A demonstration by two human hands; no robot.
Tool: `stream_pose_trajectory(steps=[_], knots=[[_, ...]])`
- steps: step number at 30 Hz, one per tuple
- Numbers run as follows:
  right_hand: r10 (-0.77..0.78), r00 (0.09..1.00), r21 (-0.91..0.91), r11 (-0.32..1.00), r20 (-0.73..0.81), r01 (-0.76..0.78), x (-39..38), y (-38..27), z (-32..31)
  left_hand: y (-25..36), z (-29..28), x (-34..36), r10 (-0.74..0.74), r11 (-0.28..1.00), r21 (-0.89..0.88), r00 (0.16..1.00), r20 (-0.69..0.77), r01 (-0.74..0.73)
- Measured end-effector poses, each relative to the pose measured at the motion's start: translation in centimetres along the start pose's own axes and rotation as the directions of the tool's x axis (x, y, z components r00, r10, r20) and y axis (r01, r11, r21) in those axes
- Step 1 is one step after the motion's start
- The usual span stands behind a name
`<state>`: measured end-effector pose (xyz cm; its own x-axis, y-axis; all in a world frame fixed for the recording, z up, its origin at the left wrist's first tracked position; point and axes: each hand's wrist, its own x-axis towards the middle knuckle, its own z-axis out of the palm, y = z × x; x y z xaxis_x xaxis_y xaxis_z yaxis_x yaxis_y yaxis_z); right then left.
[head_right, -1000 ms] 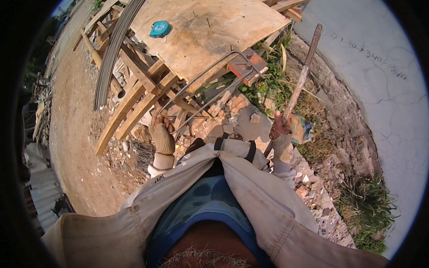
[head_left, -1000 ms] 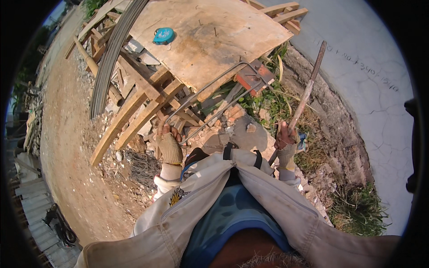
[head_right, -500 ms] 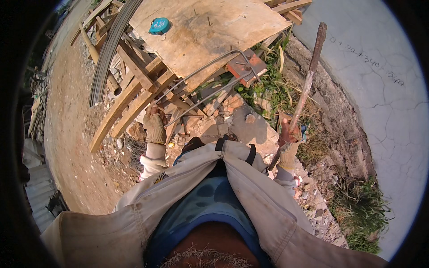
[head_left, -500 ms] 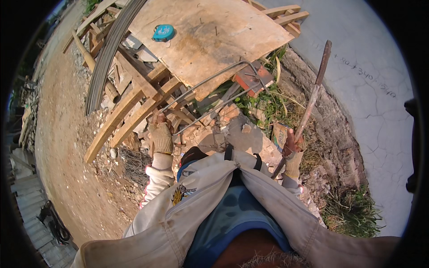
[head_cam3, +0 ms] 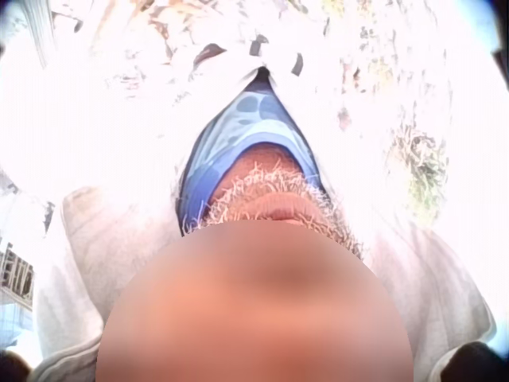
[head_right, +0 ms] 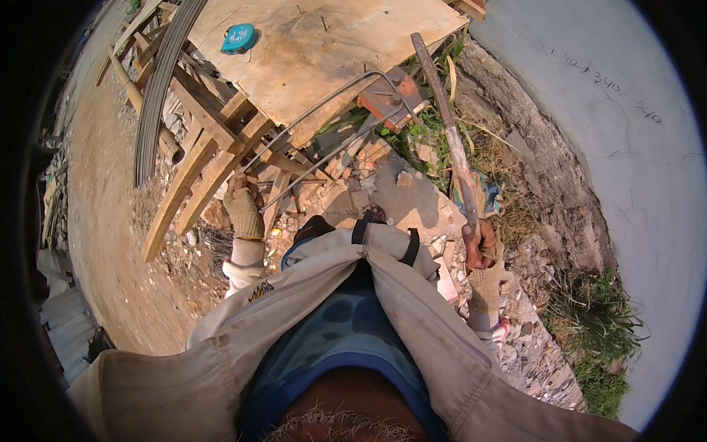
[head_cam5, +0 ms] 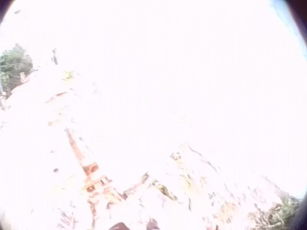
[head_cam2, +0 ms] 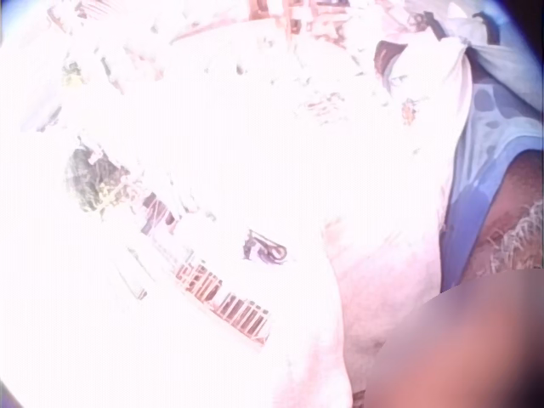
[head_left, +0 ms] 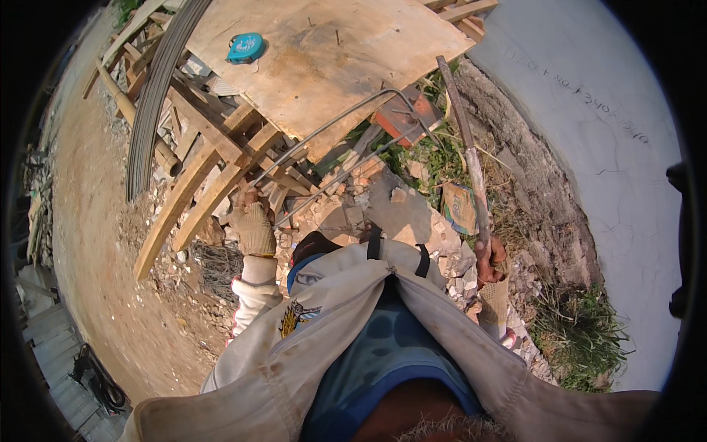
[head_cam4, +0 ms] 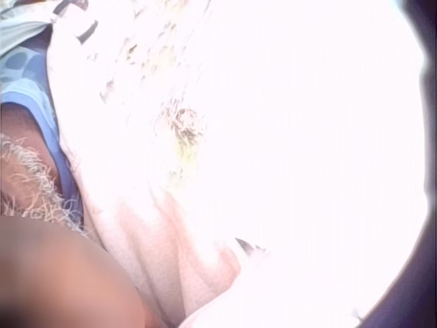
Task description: The person bends metal rods into rectangular shapes using a hammer and a wooden workbench. They repeatedly position the rods, strike them with the hammer to form corners, and adjust the pieces on the bench.
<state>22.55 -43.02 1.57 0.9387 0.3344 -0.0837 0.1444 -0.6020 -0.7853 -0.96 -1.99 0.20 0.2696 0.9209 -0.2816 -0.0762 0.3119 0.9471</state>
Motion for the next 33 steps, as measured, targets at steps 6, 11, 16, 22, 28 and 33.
stream_pose_trajectory(steps=[6,11,16,22,28,33], knots=[[-0.089,0.996,-0.002,0.996,-0.001,0.089,-0.7,1.1,0.4,-0.5,-0.3,0.3,0.036,0.996,0.084,0.999,-0.01,-0.035],[0.03,0.999,-0.049,0.998,-0.044,-0.032,-0.1,2.1,-2.1,-1.0,-0.2,0.5,0.037,0.999,0.011,0.998,-0.051,-0.037],[0.109,0.992,0.022,0.994,0.064,-0.111,2.5,4.4,-6.8,-0.9,-0.3,0.5,0.057,0.998,0.023,0.998,-0.026,-0.057],[0.19,0.942,0.191,0.95,0.277,-0.248,9.4,6.0,-12.9,-0.7,-0.3,0.4,0.062,0.996,0.068,0.997,-0.045,-0.059],[-0.082,0.928,-0.533,0.799,0.363,0.278,17.4,4.1,-15.1,0.1,0.2,-0.1,0.027,0.993,0.117,0.996,-0.081,-0.017],[0.017,0.884,-0.009,1.0,0.466,-0.015,23.4,4.2,-14.9,0.8,0.9,-0.4,0.015,0.993,0.114,0.997,-0.074,-0.006]])
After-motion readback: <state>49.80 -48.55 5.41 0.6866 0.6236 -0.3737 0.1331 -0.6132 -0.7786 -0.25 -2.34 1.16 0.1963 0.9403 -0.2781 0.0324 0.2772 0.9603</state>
